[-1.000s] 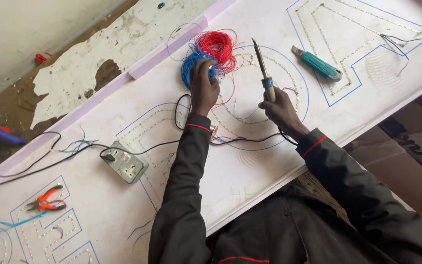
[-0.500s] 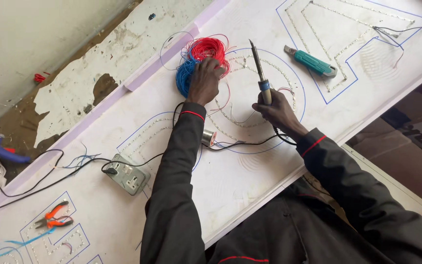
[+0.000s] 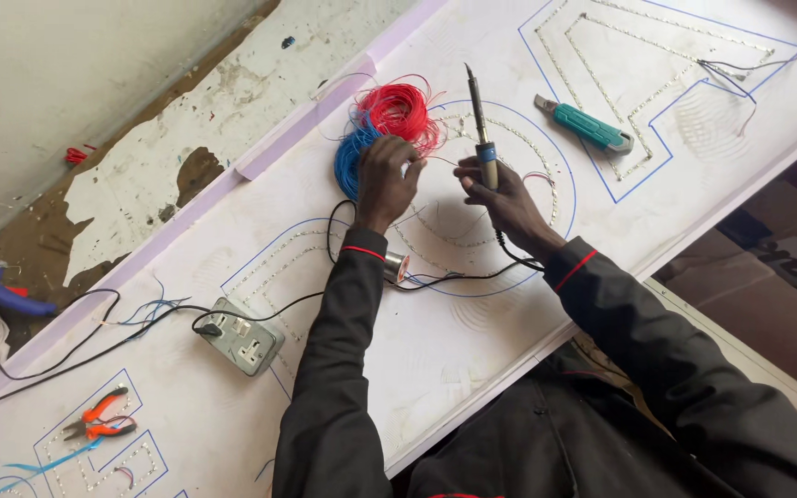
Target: The person uses a soldering iron to attach red and blue wires to LED strips laid out on a white board. They repeatedly pick up wires, apply solder, and move along the strip to connect multiple points.
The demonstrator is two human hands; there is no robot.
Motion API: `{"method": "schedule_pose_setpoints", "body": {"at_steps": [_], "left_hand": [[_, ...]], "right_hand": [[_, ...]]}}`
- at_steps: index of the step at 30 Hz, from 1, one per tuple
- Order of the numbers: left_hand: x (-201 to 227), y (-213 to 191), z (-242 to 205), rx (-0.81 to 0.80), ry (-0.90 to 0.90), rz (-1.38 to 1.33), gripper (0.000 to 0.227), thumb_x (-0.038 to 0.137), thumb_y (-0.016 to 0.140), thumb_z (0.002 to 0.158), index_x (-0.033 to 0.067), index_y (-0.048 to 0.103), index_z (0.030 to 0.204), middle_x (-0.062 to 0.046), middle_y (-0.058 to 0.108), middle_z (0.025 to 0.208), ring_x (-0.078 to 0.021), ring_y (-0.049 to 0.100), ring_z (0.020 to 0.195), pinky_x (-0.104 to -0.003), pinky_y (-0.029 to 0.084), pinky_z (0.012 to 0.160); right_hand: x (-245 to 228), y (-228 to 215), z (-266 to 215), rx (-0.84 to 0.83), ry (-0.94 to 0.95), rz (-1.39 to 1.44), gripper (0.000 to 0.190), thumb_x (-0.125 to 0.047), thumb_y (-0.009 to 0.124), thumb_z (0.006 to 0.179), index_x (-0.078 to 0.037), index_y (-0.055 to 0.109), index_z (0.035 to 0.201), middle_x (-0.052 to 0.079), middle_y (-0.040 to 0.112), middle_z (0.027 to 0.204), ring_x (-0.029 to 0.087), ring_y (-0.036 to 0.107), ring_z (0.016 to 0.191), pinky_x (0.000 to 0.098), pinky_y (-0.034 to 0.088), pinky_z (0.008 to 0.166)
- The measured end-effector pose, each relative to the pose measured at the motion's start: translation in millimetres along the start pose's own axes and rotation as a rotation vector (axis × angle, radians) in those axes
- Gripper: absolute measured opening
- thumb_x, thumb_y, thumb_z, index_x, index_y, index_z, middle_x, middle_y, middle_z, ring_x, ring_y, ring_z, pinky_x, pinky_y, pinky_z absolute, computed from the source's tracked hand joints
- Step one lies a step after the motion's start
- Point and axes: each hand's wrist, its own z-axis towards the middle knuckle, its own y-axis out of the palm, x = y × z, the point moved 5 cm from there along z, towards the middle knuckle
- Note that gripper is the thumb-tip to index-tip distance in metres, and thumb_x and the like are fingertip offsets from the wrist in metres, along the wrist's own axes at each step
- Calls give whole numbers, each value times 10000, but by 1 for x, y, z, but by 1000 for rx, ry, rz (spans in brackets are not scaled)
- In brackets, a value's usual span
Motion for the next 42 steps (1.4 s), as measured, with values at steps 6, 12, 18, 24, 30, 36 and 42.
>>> {"method": "schedule_pose_setpoints", "body": {"at_steps": [6,12,18,24,30,36,42], "left_hand": [[17,-9,3,50,28,-35,127,279,819,1033,220,726,971,8,720,928,-284,748,1144,-459,525,974],[-1,1,16,-39,80,86,116,179,832,985,203,731,1036,0,701,977,-298,724,1167,-493,523,987],[-37,15,27,-226,-73,140,144,91,754,1013,197,742,1110,-50,680,1097,-347,692,1270,-559,541,1055],[-20,14,41,-186,-19,133,86,194,781,1042,148,758,1112,-44,574,1109,-342,661,1176,-551,563,967],[12,-13,65,218,95,166,452,484,535,1223,200,708,917,-4,537,913,-309,649,933,-454,508,779],[41,-32,105,339,33,114,439,303,570,1199,115,549,803,-53,592,797,-301,505,871,-457,381,751],[38,-7,138,493,-278,-453,426,416,510,1176,139,625,873,22,533,706,-106,420,638,-321,349,576]], "right_hand": [[-17,25,7,-61,60,151,414,-334,837,1087,-3,745,1319,129,791,1099,222,808,1100,340,709,916],[1,8,18,-52,-22,189,300,-273,862,1080,8,759,1077,141,744,798,181,790,746,234,645,597],[-34,-15,9,-19,-149,269,193,-151,880,1037,2,777,982,154,750,783,189,784,772,305,680,713],[-36,-51,14,32,-213,299,198,-159,874,1045,1,763,1009,178,757,808,227,802,797,313,673,702],[-41,-85,19,126,-233,361,235,-201,845,1092,2,737,1045,177,723,812,238,797,814,315,677,700],[-20,-95,15,173,-90,285,215,-244,791,1079,-106,647,998,109,724,809,190,724,739,308,595,636],[-5,-98,15,212,-104,292,222,-215,791,1074,-100,620,991,131,702,780,220,710,690,324,569,617]]}}
